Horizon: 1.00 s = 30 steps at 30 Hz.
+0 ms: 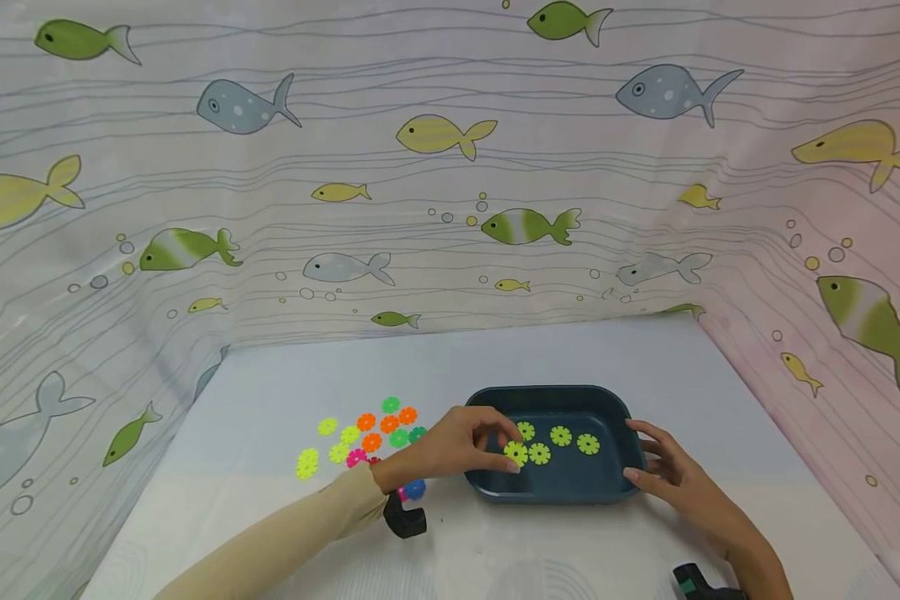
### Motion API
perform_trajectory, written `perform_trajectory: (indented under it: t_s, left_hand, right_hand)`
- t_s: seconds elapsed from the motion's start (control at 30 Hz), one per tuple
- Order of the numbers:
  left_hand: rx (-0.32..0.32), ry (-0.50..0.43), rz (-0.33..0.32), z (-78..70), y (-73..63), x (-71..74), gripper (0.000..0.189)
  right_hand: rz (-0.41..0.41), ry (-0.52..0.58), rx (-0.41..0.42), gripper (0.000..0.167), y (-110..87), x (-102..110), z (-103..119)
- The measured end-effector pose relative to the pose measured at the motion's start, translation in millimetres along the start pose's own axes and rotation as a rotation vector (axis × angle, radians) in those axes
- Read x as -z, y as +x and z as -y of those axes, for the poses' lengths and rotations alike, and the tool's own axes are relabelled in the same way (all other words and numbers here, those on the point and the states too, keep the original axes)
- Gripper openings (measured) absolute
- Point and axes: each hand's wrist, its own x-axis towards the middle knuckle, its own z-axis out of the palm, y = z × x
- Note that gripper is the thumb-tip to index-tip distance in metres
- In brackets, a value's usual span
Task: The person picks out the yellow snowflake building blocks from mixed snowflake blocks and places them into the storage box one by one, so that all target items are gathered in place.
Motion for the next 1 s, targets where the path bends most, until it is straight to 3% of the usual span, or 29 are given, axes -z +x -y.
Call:
perform_trajectory:
  t_s: [0.23,0.63,0.87,1.0]
  left_hand:
    - [0.01,0.037,0.044,-3.1,1.6,-5.2,0.033]
    - [-0.006,0.168,0.028,-1.0,6.7,-7.3,0.038]
    - [-0.063,0.164,-0.026,3.7,3.9,3.4,0.032]
    - [-0.052,0.088,-0.039,7.2,-0.3,8.3,0.029]
  right_hand:
    - [-0.002,0.0,0.0,0.075,-1.1,0.1,0.6]
    - [-0.015,0.006,-0.005,0.074,-2.2,0.2,2.8]
    - [-0.011,0.003,-0.005,0.074,-1.3,1.0,2.2]
    - [-0.006,0.0,-0.015,0.074,-1.3,1.4,3.2]
